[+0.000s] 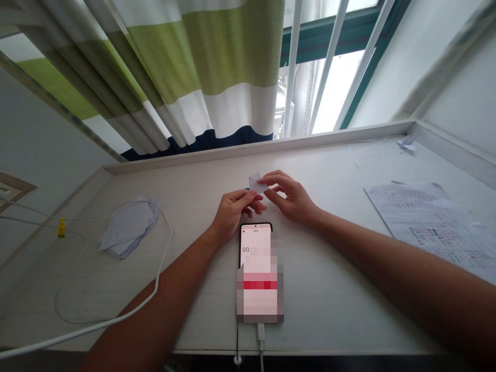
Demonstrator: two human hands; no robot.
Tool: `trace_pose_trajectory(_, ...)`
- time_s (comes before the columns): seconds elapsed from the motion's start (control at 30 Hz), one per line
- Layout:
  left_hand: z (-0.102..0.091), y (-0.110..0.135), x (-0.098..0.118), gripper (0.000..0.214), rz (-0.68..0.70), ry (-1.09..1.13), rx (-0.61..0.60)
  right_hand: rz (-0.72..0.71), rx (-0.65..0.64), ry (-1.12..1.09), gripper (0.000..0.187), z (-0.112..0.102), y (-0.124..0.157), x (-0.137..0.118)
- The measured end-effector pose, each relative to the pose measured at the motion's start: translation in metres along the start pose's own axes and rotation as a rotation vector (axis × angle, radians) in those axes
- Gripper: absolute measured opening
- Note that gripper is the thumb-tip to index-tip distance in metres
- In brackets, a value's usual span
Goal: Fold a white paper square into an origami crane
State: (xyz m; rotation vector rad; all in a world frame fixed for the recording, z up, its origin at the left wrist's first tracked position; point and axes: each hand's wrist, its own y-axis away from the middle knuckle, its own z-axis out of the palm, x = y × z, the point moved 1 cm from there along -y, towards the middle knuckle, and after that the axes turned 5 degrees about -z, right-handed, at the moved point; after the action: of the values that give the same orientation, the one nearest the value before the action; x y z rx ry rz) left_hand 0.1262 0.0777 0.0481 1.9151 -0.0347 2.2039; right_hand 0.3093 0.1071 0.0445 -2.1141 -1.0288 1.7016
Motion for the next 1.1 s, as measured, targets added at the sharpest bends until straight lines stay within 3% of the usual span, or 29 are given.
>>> trace_pose_trajectory(0.33,-0.005,-0.005,-0.004,0.031,0.029,0.015,0.014,-0.015,-0.067,-0.031,0.021,0.000,-0.001,0.007)
trace_pose_trajectory(0.7,-0.005,-0.004,-0.007,0.046,-0.045,0.013,-0.156,0.030,0.012,-0.052,0.013,0.001,-0.002,0.007)
trace_pose_trajectory(0.9,0.000,-0.003,-0.007,0.052,-0.023,-0.061,-0.185,0.146,0.048,-0.173,0.022,0.005,-0.002,0.003)
trace_pose_trajectory(1.1,0.002,-0.003,-0.013,0.046,0.000,-0.093,-0.129,0.241,0.096,-0.157,0.018,0.010,-0.002,0.001)
